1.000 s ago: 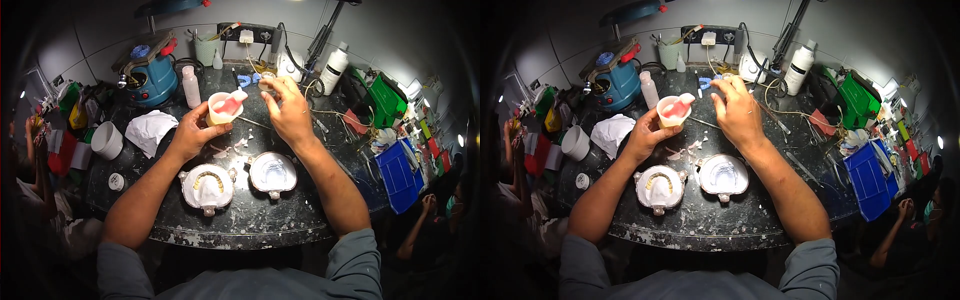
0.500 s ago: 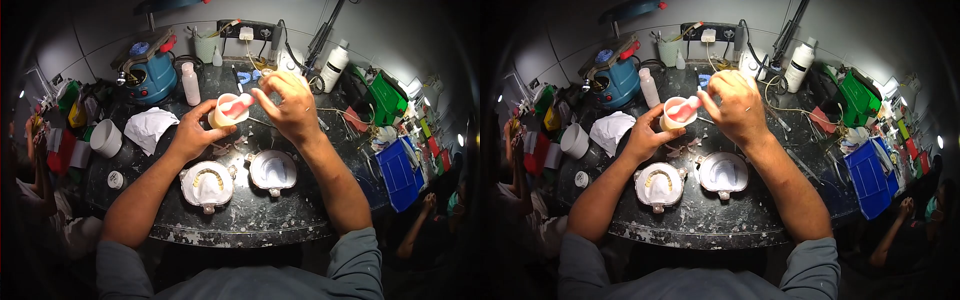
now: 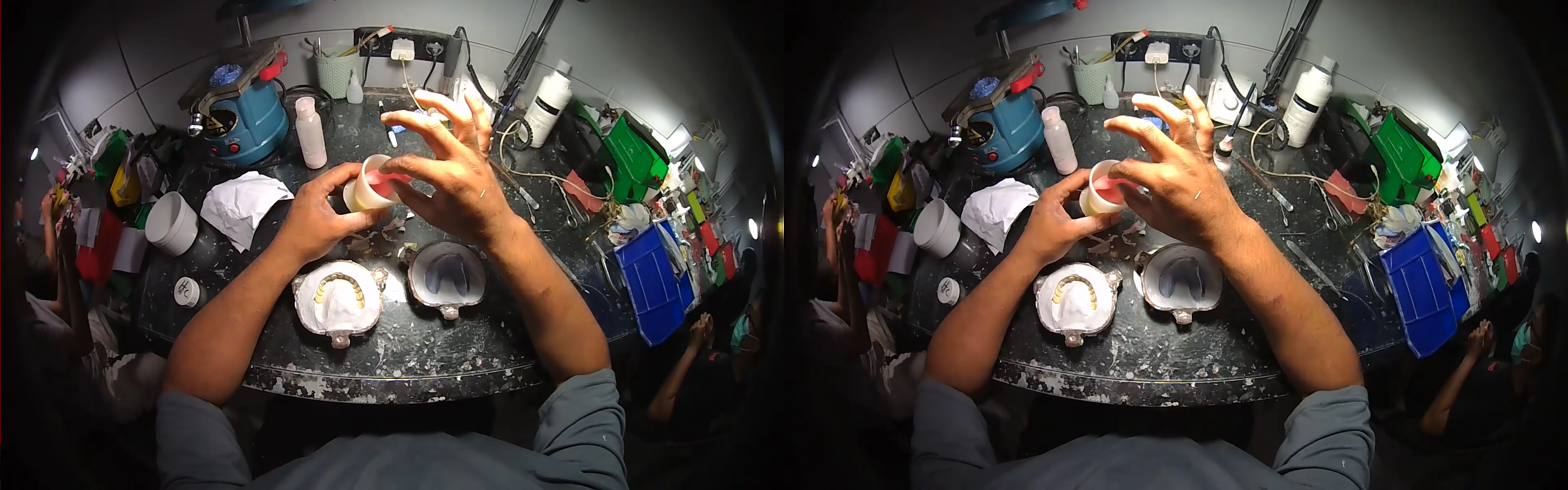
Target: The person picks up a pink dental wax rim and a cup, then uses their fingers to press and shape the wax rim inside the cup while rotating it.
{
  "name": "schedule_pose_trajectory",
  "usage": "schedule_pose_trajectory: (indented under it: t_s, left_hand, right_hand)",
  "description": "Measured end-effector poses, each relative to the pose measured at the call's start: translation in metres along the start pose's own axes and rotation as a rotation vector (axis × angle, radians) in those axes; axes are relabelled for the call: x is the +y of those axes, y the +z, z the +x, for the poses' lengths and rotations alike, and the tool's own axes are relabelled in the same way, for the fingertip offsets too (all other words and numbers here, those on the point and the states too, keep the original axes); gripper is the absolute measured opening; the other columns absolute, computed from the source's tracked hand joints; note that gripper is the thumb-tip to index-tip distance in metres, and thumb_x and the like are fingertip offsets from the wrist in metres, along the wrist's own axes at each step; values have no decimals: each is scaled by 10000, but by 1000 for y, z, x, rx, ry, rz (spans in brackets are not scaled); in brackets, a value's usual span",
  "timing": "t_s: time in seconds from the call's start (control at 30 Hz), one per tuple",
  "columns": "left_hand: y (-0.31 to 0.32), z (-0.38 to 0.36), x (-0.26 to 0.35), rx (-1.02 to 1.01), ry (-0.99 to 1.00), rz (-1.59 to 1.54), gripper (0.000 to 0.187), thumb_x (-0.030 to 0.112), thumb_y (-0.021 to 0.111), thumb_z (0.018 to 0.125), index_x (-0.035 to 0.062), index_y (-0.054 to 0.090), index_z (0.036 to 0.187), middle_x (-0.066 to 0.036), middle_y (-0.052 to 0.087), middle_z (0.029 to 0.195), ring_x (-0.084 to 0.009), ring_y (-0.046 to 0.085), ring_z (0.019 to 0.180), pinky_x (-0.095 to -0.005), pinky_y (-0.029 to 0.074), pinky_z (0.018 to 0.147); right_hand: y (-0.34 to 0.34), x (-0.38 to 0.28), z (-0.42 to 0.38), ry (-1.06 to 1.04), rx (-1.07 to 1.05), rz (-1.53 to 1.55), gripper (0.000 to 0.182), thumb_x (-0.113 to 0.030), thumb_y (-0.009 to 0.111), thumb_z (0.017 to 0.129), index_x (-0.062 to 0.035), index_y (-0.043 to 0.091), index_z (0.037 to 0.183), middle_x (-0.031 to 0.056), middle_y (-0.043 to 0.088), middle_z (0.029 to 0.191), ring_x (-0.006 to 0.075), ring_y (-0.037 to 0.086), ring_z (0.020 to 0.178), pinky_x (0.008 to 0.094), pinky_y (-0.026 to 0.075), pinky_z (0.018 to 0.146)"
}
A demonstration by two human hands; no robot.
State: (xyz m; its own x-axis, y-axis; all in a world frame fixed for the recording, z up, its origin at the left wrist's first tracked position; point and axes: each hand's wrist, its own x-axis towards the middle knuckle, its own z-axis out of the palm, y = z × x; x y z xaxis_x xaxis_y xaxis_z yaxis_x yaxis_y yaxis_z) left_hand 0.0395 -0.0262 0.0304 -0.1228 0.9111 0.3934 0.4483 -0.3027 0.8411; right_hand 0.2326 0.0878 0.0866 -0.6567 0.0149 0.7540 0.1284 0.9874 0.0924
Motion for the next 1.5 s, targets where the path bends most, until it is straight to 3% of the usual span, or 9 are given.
schedule_pose_trajectory:
  t_s: [1.23, 1.5]
  left_hand:
    - [0, 0, 0, -20, -6, 8, 544, 161, 852, 757, 45, 637, 1243, -39, 688, 1146, -119, 624, 1067, -300, 478, 975]
    - [1, 0, 2, -30, -10, -1, 534, 156, 858, 762, 40, 636, 1235, -31, 687, 1138, -106, 623, 1048, -294, 486, 959]
  right_hand:
    - [5, 5, 0, -43, 15, 28, 181, -216, 855, 721, -179, 732, 849, -23, 609, 1337, 259, 452, 1351, 577, 168, 1172]
    - [5, 6, 0, -62, 49, 32, 121, -192, 811, 723, -163, 726, 803, -17, 634, 1262, 250, 478, 1333, 581, 167, 1184]
